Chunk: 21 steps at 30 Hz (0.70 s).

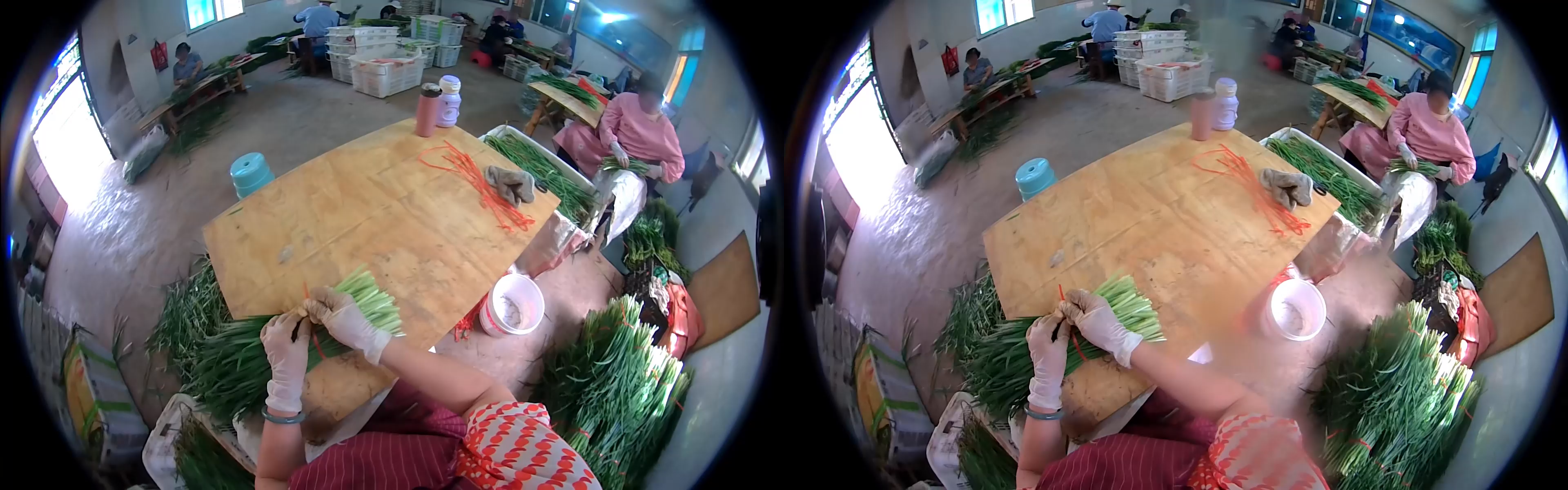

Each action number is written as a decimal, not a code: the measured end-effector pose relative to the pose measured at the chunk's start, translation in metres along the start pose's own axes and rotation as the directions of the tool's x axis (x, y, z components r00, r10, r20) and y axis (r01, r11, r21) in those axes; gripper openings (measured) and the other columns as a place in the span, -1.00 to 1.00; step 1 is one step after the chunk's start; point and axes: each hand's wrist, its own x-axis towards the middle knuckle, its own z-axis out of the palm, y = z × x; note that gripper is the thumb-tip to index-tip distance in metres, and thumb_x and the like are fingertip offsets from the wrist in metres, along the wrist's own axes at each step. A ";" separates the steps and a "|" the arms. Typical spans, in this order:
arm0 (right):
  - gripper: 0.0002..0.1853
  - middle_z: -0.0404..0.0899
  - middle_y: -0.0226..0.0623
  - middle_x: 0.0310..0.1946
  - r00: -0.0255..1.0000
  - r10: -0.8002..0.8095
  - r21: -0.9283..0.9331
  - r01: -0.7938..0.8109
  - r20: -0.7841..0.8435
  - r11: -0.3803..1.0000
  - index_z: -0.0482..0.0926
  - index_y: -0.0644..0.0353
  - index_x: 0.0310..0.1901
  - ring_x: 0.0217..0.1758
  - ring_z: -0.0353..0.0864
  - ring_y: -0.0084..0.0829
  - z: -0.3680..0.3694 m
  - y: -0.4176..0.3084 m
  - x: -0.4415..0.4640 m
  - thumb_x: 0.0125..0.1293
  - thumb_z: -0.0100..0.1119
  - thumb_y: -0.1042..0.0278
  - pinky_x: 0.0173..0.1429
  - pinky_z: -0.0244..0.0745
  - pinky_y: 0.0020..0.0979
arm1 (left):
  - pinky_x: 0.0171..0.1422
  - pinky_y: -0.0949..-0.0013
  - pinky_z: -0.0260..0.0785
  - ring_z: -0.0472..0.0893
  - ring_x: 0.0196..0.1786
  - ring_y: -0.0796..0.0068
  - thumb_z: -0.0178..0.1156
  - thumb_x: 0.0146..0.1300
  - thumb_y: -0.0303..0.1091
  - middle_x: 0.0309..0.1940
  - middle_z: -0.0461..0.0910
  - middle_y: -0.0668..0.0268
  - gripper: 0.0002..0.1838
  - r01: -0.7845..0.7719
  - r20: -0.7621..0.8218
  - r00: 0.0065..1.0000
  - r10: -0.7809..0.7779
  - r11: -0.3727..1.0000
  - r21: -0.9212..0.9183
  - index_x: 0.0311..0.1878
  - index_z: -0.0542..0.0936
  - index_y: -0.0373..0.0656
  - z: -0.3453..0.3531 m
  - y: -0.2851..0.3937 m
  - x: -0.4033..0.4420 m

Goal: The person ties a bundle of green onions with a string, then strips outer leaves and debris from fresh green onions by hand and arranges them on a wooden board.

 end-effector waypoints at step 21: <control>-0.69 0.37 -0.47 -0.64 0.976 0.169 -0.227 -0.135 0.135 0.965 0.41 0.17 -0.46 -0.59 0.31 -0.65 -0.022 0.026 -0.049 0.40 -0.10 0.19 -0.48 0.18 -0.61 | 0.40 -0.07 -0.11 0.22 0.28 0.13 -0.05 0.15 -0.27 0.25 0.22 0.14 -0.41 -0.048 0.052 0.998 0.024 0.847 0.529 0.29 0.22 -0.18 0.007 0.011 0.000</control>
